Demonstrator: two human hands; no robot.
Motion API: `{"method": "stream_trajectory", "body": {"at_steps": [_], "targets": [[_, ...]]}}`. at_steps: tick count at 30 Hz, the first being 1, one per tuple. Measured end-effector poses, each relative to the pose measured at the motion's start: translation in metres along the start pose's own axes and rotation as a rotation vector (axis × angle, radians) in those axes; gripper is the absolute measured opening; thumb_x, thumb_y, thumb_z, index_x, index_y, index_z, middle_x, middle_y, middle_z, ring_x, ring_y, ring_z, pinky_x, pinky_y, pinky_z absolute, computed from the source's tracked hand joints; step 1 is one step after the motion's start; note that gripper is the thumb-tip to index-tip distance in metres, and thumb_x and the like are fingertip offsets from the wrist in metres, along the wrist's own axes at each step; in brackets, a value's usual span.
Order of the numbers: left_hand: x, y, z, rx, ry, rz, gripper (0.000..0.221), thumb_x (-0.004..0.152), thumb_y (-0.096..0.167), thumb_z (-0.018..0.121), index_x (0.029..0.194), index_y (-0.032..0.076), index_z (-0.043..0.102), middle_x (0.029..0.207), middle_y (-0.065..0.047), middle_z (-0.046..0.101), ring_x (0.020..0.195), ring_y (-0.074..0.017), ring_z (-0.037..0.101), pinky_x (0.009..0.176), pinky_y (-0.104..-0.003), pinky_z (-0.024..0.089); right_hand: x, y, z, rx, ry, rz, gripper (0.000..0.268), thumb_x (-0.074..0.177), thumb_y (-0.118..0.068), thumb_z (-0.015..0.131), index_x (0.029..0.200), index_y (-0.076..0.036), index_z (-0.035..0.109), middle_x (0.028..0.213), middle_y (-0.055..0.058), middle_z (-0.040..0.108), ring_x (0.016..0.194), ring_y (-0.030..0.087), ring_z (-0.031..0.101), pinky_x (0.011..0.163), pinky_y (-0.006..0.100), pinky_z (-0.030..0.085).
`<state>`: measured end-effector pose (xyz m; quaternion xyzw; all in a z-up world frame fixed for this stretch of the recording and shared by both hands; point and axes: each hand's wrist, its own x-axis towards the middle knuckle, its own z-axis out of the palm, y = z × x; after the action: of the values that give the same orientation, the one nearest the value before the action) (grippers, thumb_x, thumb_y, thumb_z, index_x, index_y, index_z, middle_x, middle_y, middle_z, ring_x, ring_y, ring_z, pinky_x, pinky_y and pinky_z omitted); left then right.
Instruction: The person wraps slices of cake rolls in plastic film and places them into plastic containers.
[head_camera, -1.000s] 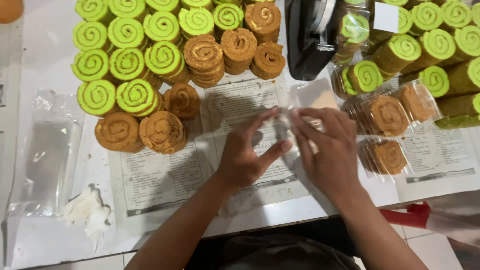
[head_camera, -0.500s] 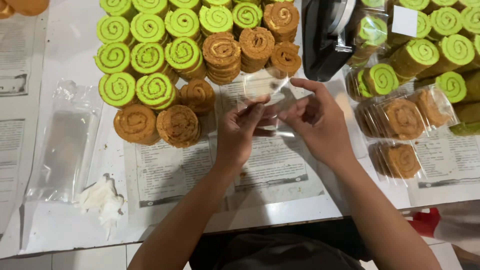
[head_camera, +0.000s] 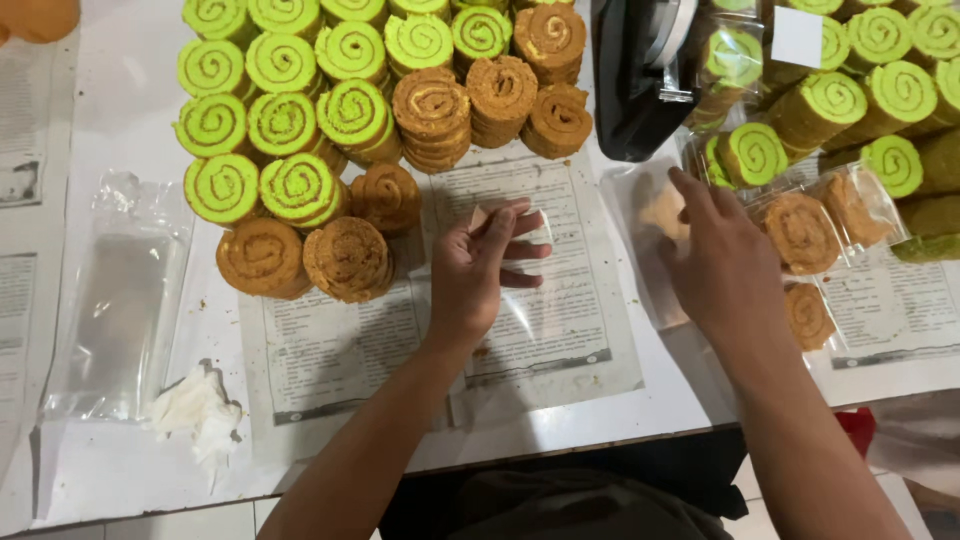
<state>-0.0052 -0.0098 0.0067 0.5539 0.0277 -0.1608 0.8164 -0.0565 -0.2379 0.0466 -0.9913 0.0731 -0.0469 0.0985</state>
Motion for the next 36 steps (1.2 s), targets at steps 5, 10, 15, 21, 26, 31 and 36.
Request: {"method": "stream_trajectory", "body": {"at_steps": [5, 10, 15, 21, 26, 31, 36], "targets": [[0.004, -0.001, -0.002, -0.037, 0.020, -0.025, 0.040, 0.098, 0.033, 0.058, 0.124, 0.003, 0.067, 0.116, -0.022, 0.077, 0.083, -0.0250, 0.079, 0.051, -0.033, 0.065, 0.003, -0.006, -0.001, -0.179, 0.100, -0.090, 0.065, 0.089, -0.025, 0.079, 0.149, -0.017, 0.055, 0.128, 0.015, 0.056, 0.074, 0.033, 0.068, 0.047, 0.044, 0.058], [0.003, 0.001, -0.003, -0.055, 0.032, -0.059, 0.042, 0.102, 0.031, 0.049, 0.129, 0.004, 0.064, 0.122, -0.019, 0.075, 0.091, -0.0285, 0.079, 0.053, -0.035, 0.066, 0.019, -0.034, -0.009, 0.088, 0.094, -0.258, 0.036, 0.098, -0.021, 0.076, 0.132, -0.013, 0.070, 0.096, 0.004, 0.067, 0.075, 0.025, 0.065, 0.063, 0.043, 0.056], [0.001, -0.006, -0.007, -0.308, 0.061, -0.157, 0.051, 0.099, 0.036, 0.055, 0.133, -0.001, 0.062, 0.120, -0.017, 0.074, 0.092, -0.0310, 0.077, 0.054, -0.042, 0.065, 0.062, -0.074, -0.011, 0.340, 0.092, -0.597, 0.021, 0.102, -0.011, 0.069, 0.121, 0.000, 0.070, 0.098, 0.010, 0.071, 0.073, 0.018, 0.066, 0.069, 0.031, 0.059], [0.003, -0.003, -0.003, -0.241, 0.184, -0.201, 0.047, 0.102, 0.034, 0.041, 0.129, 0.002, 0.063, 0.127, -0.018, 0.072, 0.098, -0.0373, 0.076, 0.059, -0.049, 0.065, 0.126, -0.119, -0.011, 0.194, 0.041, -0.763, 0.063, 0.093, -0.042, 0.083, 0.139, -0.009, 0.055, 0.124, 0.015, 0.055, 0.117, 0.036, 0.049, 0.098, 0.049, 0.041], [0.006, -0.003, -0.007, -0.265, 0.189, -0.205, 0.060, 0.097, 0.044, 0.042, 0.139, 0.003, 0.056, 0.134, -0.020, 0.069, 0.099, -0.0382, 0.075, 0.063, -0.049, 0.064, 0.147, -0.140, 0.005, -0.011, 0.039, -0.735, 0.083, 0.085, -0.065, 0.081, 0.144, -0.014, 0.053, 0.113, 0.013, 0.057, 0.110, 0.035, 0.051, 0.091, 0.050, 0.044], [0.004, 0.007, -0.008, -0.249, 0.169, -0.175, 0.068, 0.093, 0.051, 0.044, 0.139, 0.002, 0.056, 0.138, -0.024, 0.066, 0.098, -0.0382, 0.074, 0.066, -0.053, 0.064, 0.161, -0.148, 0.011, -0.119, 0.010, -0.713, 0.086, 0.084, -0.068, 0.074, 0.147, -0.014, 0.052, 0.118, 0.017, 0.061, 0.114, 0.039, 0.051, 0.092, 0.054, 0.044], [0.009, -0.003, -0.012, -0.285, 0.161, -0.131, 0.068, 0.091, 0.054, 0.049, 0.137, 0.004, 0.058, 0.137, -0.023, 0.067, 0.098, -0.0394, 0.075, 0.065, -0.053, 0.064, 0.161, -0.152, 0.014, -0.137, -0.040, -0.688, 0.073, 0.087, -0.061, 0.072, 0.141, -0.015, 0.053, 0.106, 0.017, 0.066, 0.112, 0.037, 0.051, 0.091, 0.052, 0.042]]}}
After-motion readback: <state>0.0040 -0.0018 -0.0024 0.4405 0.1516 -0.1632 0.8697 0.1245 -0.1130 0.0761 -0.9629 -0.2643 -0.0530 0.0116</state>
